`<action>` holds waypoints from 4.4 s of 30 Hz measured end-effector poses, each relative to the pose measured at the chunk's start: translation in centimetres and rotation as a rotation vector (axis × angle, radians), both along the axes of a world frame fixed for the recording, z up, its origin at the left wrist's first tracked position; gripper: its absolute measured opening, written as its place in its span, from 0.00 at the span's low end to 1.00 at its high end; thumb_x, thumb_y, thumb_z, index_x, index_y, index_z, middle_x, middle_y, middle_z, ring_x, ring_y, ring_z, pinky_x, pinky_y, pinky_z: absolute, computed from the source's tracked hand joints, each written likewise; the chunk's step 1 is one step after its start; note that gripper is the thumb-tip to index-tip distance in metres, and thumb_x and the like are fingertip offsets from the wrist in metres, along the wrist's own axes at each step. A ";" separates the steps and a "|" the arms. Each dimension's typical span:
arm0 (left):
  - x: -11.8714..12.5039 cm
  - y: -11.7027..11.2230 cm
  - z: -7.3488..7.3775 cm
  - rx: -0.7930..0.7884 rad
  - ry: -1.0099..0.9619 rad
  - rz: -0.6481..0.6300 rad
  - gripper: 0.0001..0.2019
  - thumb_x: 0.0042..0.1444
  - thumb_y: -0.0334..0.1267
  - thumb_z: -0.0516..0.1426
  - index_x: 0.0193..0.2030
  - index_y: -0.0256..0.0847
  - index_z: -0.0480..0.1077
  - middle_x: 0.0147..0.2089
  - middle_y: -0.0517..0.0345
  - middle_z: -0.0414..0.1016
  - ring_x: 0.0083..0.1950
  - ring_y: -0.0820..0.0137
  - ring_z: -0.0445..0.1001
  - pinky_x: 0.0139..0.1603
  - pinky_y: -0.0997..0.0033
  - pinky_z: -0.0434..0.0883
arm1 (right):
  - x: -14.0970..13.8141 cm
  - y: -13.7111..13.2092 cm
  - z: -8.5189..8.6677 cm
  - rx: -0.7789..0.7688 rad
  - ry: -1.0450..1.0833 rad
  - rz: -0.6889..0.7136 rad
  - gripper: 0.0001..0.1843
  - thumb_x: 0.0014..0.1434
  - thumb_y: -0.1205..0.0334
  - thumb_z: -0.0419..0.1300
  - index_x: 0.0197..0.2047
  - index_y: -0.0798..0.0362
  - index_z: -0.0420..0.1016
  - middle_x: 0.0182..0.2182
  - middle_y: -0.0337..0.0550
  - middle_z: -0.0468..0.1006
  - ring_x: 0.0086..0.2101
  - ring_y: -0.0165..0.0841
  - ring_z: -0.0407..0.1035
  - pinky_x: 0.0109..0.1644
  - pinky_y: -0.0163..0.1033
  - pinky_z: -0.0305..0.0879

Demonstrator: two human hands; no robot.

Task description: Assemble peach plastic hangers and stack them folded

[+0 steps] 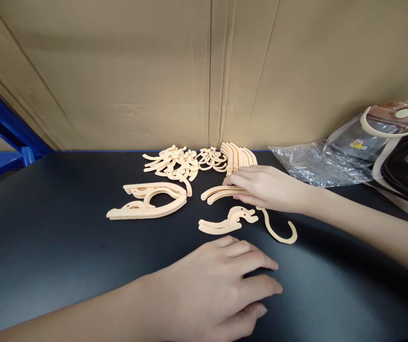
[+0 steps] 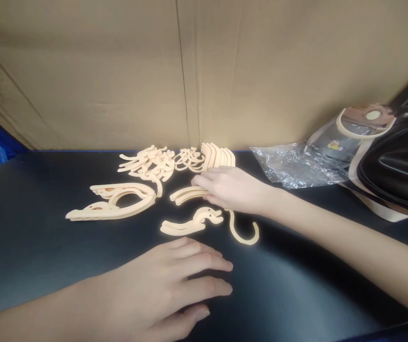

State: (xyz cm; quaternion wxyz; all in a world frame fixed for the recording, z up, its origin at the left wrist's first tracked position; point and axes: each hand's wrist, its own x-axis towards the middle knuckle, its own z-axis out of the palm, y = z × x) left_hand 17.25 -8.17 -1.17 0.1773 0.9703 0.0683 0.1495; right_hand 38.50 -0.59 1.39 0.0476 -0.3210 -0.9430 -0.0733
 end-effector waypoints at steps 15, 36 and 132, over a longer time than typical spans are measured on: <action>0.1 0.0 0.0 0.027 -0.002 -0.001 0.13 0.65 0.36 0.53 0.54 0.38 0.70 0.59 0.55 0.73 0.55 0.65 0.70 0.54 0.66 0.66 | 1.3 -1.1 -0.7 0.088 0.113 0.030 0.16 0.70 0.55 0.49 0.50 0.55 0.72 0.42 0.49 0.79 0.41 0.38 0.72 0.46 0.43 0.66; -2.5 4.8 1.6 0.475 0.068 0.668 0.13 0.67 0.37 0.52 0.36 0.39 0.76 0.35 0.58 0.74 0.37 0.68 0.72 0.27 0.73 0.62 | 5.7 -5.8 0.8 -0.269 0.024 -0.137 0.11 0.65 0.61 0.54 0.30 0.47 0.73 0.31 0.38 0.73 0.31 0.33 0.68 0.34 0.38 0.62; 0.2 2.7 1.1 -0.591 -0.354 0.828 0.18 0.64 0.50 0.52 0.44 0.39 0.75 0.20 0.66 0.68 0.16 0.78 0.62 0.21 0.78 0.65 | -0.8 -3.2 -2.3 -0.855 1.402 -0.384 0.15 0.55 0.51 0.65 0.38 0.51 0.68 0.22 0.33 0.73 0.19 0.25 0.64 0.23 0.32 0.58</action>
